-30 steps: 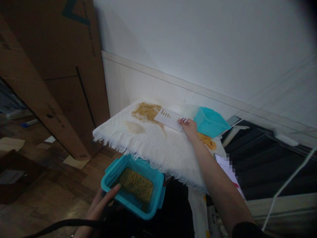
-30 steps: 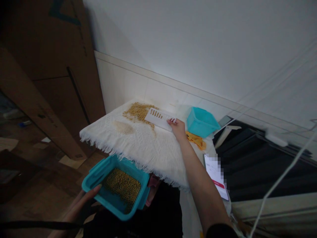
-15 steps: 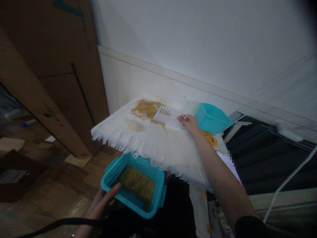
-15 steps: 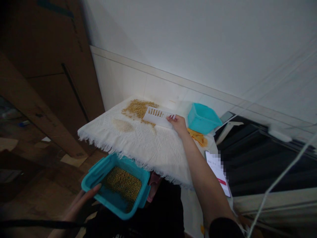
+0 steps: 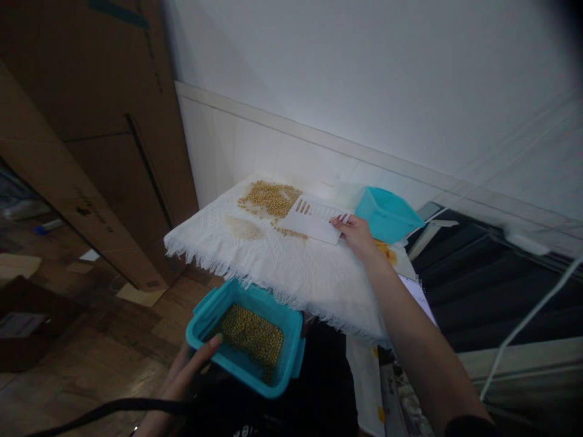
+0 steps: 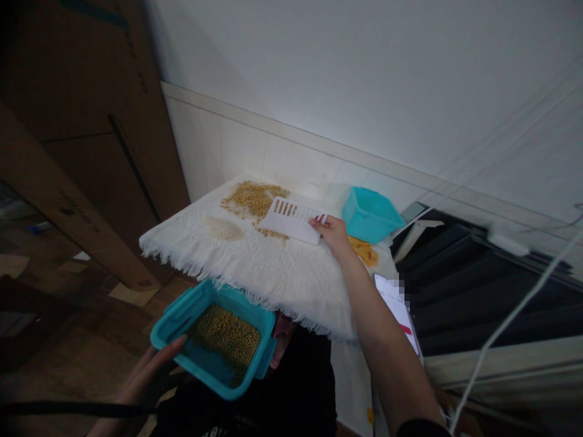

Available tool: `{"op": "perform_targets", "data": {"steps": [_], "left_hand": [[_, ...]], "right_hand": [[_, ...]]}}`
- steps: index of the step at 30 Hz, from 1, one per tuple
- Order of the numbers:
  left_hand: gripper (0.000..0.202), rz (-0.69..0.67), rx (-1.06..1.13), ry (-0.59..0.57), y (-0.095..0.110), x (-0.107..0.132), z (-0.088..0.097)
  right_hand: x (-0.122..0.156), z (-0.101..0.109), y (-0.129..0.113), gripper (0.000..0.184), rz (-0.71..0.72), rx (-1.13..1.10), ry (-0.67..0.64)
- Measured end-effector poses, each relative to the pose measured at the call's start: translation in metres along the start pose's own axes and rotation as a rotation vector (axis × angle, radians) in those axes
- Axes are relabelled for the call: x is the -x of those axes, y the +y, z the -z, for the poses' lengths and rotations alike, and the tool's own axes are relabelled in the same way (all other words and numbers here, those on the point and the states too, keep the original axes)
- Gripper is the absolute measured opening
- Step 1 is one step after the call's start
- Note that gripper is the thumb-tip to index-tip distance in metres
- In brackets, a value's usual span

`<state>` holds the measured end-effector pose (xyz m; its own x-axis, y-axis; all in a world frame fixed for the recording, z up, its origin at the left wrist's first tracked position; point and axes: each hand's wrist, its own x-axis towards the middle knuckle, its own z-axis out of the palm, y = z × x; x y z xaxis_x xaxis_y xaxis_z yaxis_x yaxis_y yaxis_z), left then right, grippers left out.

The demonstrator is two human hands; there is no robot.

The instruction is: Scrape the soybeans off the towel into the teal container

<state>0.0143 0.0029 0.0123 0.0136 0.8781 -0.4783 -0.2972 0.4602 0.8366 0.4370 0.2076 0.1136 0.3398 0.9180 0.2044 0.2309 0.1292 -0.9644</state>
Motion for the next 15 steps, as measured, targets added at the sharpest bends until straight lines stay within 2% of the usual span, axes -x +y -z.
{"op": "perform_targets", "data": {"steps": [7, 15], "left_hand": [[0.068, 0.005, 0.005, -0.007, -0.001, 0.000, -0.004], [0.065, 0.004, 0.014, -0.007, -0.002, 0.002, -0.009]], "right_hand": [[0.006, 0.008, -0.005, 0.060, 0.003, 0.010, 0.046], [0.015, 0.017, 0.003, 0.060, 0.016, 0.081, 0.050]]}}
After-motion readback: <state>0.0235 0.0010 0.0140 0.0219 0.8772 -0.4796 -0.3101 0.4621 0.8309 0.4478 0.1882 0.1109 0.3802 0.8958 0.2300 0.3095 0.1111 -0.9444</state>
